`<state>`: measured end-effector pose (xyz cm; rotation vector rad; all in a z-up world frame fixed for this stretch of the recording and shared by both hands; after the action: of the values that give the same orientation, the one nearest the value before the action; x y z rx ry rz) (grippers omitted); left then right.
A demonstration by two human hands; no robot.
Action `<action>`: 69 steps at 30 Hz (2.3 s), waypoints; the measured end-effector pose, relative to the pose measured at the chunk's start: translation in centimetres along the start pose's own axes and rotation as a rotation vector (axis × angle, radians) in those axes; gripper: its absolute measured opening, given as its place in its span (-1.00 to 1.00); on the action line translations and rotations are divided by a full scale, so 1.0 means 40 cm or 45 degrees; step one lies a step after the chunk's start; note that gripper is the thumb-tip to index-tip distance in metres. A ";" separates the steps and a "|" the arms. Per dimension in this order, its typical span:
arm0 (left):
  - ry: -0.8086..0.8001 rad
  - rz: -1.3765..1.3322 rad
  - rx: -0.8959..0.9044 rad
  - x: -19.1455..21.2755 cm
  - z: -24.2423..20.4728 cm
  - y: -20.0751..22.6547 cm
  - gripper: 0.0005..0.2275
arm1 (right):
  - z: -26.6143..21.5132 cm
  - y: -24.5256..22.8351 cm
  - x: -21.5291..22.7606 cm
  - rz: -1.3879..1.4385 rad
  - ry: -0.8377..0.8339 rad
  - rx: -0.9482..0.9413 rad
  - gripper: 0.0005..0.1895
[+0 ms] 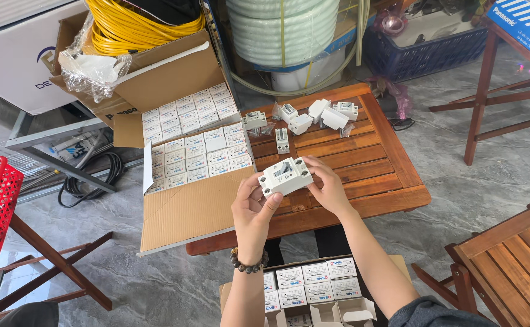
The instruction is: The person unpacks small white electrical components from boxes, removes them from plastic bags, and places them on a wooden table. They handle the components by hand, turning them over to inspect different sides before setting them down.
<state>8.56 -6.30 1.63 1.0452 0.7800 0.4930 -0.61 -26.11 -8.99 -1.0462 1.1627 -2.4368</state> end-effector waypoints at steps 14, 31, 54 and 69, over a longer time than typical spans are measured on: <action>-0.005 -0.201 0.234 -0.034 0.020 -0.128 -0.63 | -0.045 0.060 -0.058 0.221 -0.272 -0.005 -0.87; 0.024 0.063 0.422 -0.013 0.048 -0.224 -0.62 | -0.053 0.043 -0.062 0.415 -0.279 -0.007 -0.86; -0.267 0.883 0.490 -0.001 0.057 -0.222 -0.56 | -0.033 -0.001 -0.030 0.470 -0.253 -0.134 -0.56; -0.220 0.894 0.292 0.015 0.074 -0.186 -0.58 | -0.022 0.009 -0.038 0.349 -0.227 0.003 -0.44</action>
<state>11.26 -10.81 -4.46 1.5585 0.2986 0.9065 -0.16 -25.07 -10.40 -1.0062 1.1590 -2.0903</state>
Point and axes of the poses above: each hand's wrist, its own z-axis towards the middle knuckle, its own x-axis out of the back of the hand, y = z × x, the point moved 10 cm from there along z, towards the middle knuckle, and after that the axes turned 5 degrees about -z, right-handed, at the moved point
